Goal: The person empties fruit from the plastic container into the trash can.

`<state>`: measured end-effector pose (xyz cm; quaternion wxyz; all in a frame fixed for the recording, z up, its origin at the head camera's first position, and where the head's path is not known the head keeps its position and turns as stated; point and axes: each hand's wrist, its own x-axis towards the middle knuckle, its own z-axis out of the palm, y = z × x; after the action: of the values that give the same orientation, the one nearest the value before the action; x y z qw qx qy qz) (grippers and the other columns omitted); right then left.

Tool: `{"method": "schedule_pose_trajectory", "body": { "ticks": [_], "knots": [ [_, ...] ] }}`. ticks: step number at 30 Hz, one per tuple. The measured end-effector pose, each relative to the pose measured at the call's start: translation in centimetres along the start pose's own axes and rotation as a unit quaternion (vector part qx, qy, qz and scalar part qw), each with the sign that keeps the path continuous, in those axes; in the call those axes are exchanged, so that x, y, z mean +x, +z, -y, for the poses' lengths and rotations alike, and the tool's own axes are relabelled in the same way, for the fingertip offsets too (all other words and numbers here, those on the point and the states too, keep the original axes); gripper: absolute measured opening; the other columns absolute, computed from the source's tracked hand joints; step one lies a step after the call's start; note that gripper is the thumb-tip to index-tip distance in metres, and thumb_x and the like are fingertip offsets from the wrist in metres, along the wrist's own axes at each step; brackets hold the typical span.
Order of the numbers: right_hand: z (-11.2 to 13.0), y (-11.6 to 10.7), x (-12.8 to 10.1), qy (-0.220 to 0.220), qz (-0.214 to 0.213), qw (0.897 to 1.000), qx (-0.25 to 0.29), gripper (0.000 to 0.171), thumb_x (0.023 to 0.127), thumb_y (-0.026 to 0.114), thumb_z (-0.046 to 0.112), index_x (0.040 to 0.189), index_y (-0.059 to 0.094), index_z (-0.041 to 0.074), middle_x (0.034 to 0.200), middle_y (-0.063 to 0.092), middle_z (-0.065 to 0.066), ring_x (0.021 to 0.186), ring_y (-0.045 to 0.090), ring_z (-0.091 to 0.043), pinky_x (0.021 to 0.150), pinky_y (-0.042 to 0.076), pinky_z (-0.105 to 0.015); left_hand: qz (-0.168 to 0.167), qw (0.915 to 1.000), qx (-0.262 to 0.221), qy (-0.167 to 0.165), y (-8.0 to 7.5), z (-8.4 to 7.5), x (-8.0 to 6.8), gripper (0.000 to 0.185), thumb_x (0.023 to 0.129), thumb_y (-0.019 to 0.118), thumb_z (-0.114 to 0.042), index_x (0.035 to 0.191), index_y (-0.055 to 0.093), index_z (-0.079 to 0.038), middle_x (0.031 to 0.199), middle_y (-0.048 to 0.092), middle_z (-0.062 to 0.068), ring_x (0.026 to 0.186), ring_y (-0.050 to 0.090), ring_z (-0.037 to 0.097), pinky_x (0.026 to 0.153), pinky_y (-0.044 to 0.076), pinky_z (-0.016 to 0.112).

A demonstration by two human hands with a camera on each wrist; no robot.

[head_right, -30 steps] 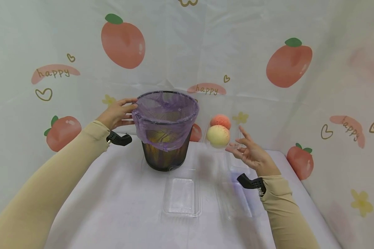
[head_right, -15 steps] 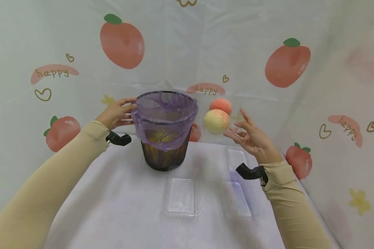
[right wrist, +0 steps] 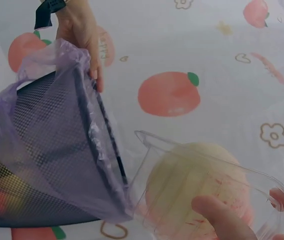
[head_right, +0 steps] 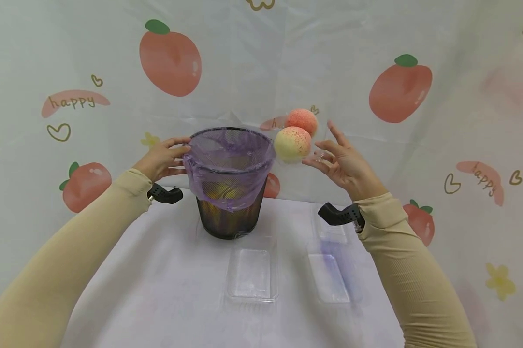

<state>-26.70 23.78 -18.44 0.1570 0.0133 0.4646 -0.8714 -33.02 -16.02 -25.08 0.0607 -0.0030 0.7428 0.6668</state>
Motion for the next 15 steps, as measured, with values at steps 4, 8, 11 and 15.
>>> {"method": "schedule_pose_trajectory", "body": {
  "ticks": [4, 8, 11, 15],
  "knots": [
    [0.3, 1.2, 0.5, -0.026, -0.002, 0.999, -0.027, 0.076, 0.095, 0.052, -0.006, 0.142, 0.037, 0.052, 0.154, -0.003, 0.003, 0.148, 0.006, -0.017, 0.091, 0.056, -0.038, 0.0, 1.0, -0.002, -0.001, 0.0, 0.0, 0.1, 0.05, 0.103, 0.048, -0.024, 0.151, 0.035, -0.022, 0.104, 0.051, 0.001, 0.078, 0.06, 0.007, 0.075, 0.059, 0.026],
    [0.4, 2.1, 1.0, -0.042, -0.002, 0.997, -0.072, 0.079, 0.094, 0.055, -0.006, 0.145, 0.033, 0.05, 0.159, -0.004, 0.001, 0.145, 0.01, -0.017, 0.091, 0.056, -0.036, -0.001, 1.0, -0.001, -0.002, 0.0, 0.1, 0.1, 0.05, 0.103, 0.048, -0.024, 0.151, 0.034, -0.022, 0.104, 0.051, 0.001, 0.077, 0.06, 0.007, 0.075, 0.059, 0.026],
    [0.4, 2.8, 1.4, -0.055, -0.001, 0.992, -0.116, 0.08, 0.094, 0.057, -0.004, 0.147, 0.029, 0.05, 0.161, -0.002, -0.003, 0.139, 0.019, -0.017, 0.092, 0.056, -0.035, 0.0, 1.0, 0.0, -0.001, 0.0, 0.0, 0.0, 0.051, 0.103, 0.048, -0.024, 0.152, 0.034, -0.022, 0.104, 0.05, 0.001, 0.078, 0.059, 0.007, 0.075, 0.059, 0.026],
    [0.2, 3.5, 2.0, -0.083, -0.012, 0.983, -0.165, 0.081, 0.093, 0.058, -0.004, 0.149, 0.028, 0.046, 0.155, 0.008, -0.006, 0.111, 0.036, -0.015, 0.093, 0.056, -0.036, 0.0, 1.0, 0.001, 0.0, 0.0, 0.0, 0.0, 0.051, 0.103, 0.048, -0.025, 0.152, 0.034, -0.023, 0.105, 0.049, 0.001, 0.079, 0.058, 0.008, 0.075, 0.059, 0.025]
  ]
}}
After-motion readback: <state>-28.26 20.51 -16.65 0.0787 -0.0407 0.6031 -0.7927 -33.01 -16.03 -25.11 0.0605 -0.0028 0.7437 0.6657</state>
